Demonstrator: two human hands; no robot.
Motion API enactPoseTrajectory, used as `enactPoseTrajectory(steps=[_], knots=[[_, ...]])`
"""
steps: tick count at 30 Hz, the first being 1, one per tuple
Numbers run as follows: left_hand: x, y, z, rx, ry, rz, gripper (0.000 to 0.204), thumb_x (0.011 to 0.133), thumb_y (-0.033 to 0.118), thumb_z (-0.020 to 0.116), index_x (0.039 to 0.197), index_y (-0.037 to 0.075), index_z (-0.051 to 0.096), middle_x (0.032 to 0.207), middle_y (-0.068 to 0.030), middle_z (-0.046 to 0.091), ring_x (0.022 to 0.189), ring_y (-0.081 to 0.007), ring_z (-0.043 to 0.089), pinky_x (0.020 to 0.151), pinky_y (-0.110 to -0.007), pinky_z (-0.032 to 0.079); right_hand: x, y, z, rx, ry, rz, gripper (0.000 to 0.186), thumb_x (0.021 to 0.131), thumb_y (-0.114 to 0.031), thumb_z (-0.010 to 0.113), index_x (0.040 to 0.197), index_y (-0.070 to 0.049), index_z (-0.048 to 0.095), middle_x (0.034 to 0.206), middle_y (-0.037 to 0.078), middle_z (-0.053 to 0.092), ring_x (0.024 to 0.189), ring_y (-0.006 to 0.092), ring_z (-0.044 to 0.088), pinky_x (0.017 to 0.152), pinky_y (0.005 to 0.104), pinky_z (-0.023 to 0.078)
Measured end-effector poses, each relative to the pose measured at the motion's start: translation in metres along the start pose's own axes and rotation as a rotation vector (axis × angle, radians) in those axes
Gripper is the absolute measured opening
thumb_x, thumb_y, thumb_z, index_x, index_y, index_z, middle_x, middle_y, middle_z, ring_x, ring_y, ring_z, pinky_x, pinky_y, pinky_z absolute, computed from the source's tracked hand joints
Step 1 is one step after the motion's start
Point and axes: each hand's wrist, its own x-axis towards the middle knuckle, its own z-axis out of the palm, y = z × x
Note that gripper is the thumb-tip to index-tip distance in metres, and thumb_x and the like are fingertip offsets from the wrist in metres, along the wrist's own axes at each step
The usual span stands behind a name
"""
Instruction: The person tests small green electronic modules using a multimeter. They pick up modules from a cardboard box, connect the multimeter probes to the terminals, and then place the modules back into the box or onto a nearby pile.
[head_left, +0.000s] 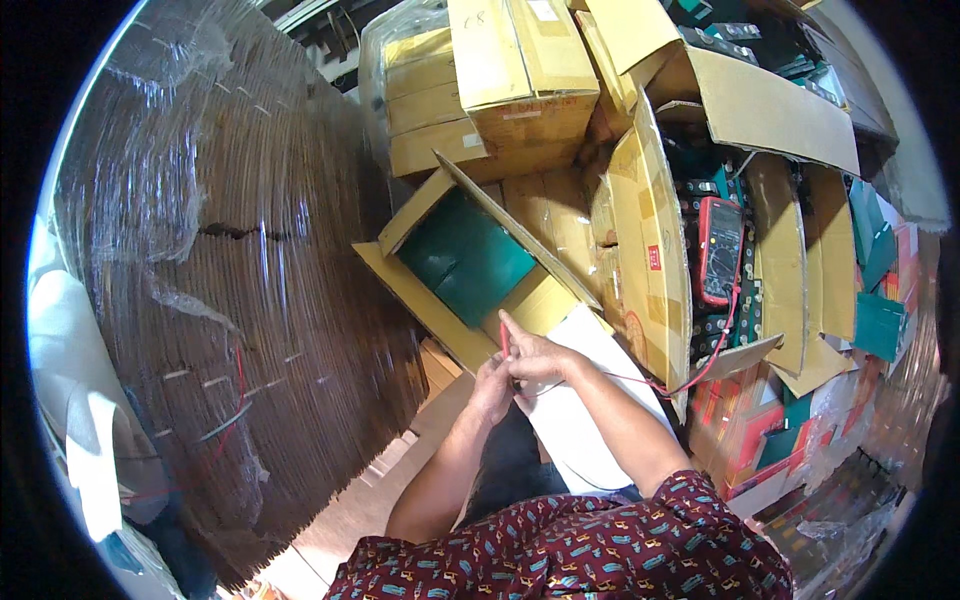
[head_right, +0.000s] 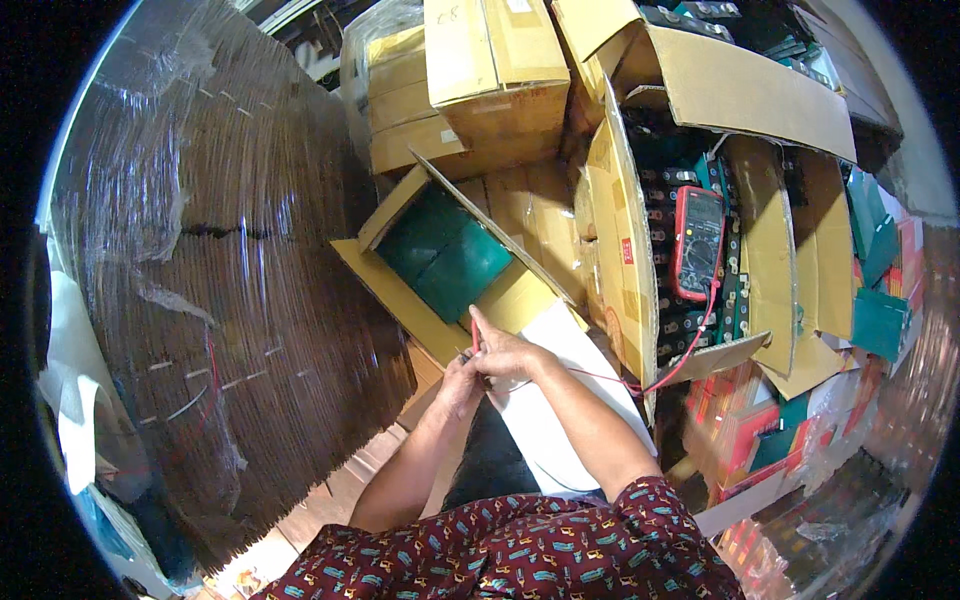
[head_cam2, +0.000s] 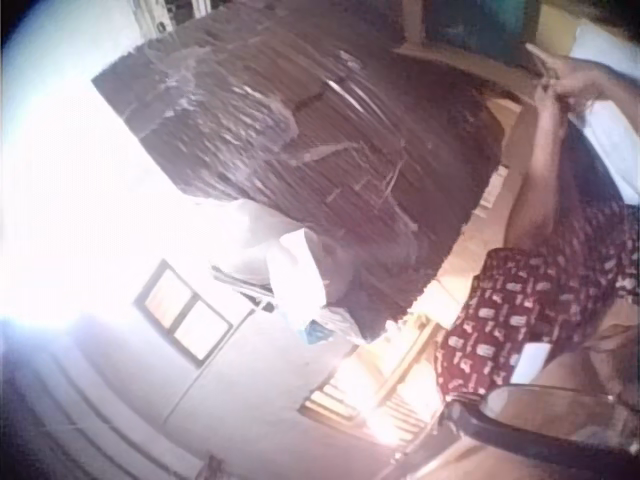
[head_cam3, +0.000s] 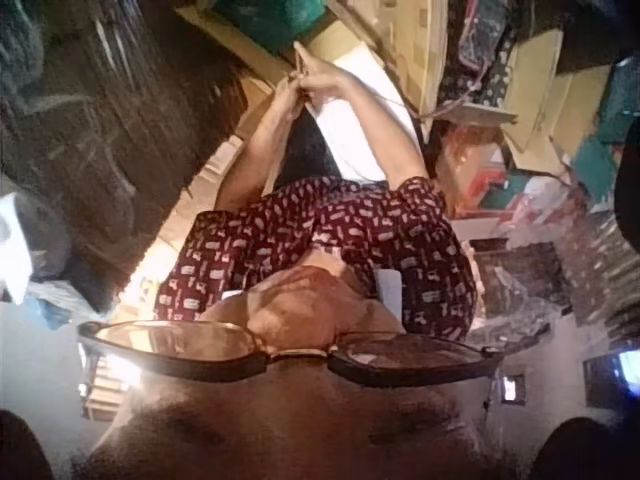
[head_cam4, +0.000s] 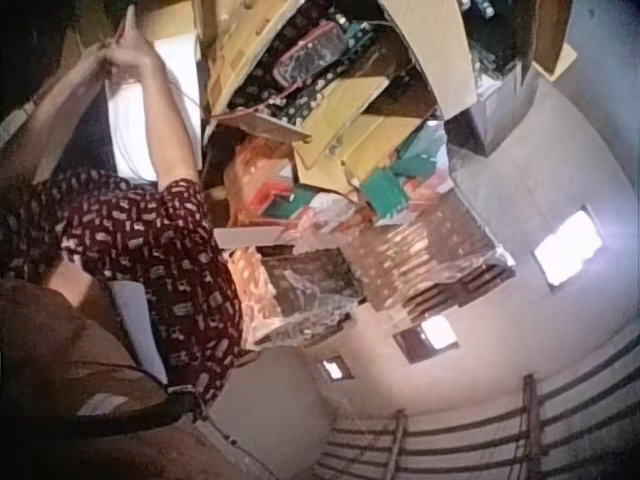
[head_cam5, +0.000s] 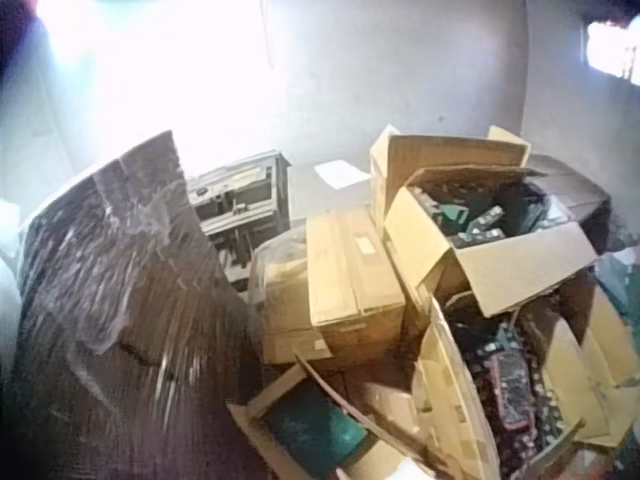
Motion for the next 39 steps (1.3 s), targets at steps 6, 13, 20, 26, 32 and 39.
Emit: enactPoseTrajectory(steps=[6,13,20,26,32,39], knots=[[0.005,-0.01,-0.013,0.056,0.204,0.036,0.023,0.111,0.017,0.051,0.129,0.003,0.052,0.117,-0.0112,0.064,0.104,-0.0233,0.067,0.081,-0.036,0.059,0.109,0.051,-0.05,0.719,0.628,0.029,0.098,0.084,-0.016,0.082,0.163,-0.003,0.026,0.146,0.015,0.059,0.12,0.0251,0.064,0.102,0.0455,0.052],[-0.002,-0.021,-0.026,0.192,0.316,0.046,0.026,0.111,0.016,0.049,0.13,0.0,0.057,0.12,-0.0129,0.071,0.104,-0.0216,0.07,0.086,-0.037,0.061,0.223,0.037,-0.045,0.845,1.252,-0.13,0.069,0.075,-0.022,0.091,0.131,0.003,0.06,0.128,0.019,0.069,0.117,0.0326,0.066,0.105,0.0425,0.05],[0.002,-0.033,-0.047,0.145,0.237,0.069,0.026,0.111,0.016,0.048,0.129,-0.001,0.057,0.118,-0.0127,0.072,0.103,-0.0208,0.07,0.088,-0.036,0.06,0.206,0.028,-0.068,1.248,1.224,-0.023,0.082,0.076,-0.032,0.085,0.144,0.003,0.054,0.148,0.017,0.056,0.128,0.0298,0.058,0.109,0.0482,0.049],[0.002,-0.033,-0.049,0.096,0.258,0.048,0.028,0.112,0.018,0.047,0.13,0.0,0.058,0.117,-0.0125,0.072,0.102,-0.0202,0.069,0.089,-0.036,0.059,0.2,0.038,-0.07,1.23,0.953,-0.151,0.077,0.076,-0.046,0.094,0.134,-0.005,0.064,0.132,0.013,0.067,0.114,0.0257,0.064,0.098,0.0433,0.053],[0.0,-0.03,-0.047,0.164,0.223,0.052,0.027,0.112,0.021,0.048,0.131,0.004,0.058,0.119,-0.0115,0.072,0.103,-0.0206,0.069,0.089,-0.037,0.057,0.191,0.037,-0.061,0.91,0.862,-0.182,0.06,0.076,-0.011,0.094,0.128,-0.005,0.066,0.119,0.007,0.072,0.1,0.0204,0.069,0.096,0.0368,0.054],[-0.009,-0.015,-0.029,0.057,0.303,0.08,0.024,0.11,0.016,0.048,0.125,-0.001,0.055,0.113,-0.0135,0.071,0.101,-0.0239,0.072,0.091,-0.038,0.059,0.088,-0.016,-0.012,0.25,1.124,-0.503,0.068,0.072,-0.017,0.097,0.126,-0.002,0.058,0.109,0.008,0.072,0.1,0.0166,0.068,0.093,0.0348,0.056]])
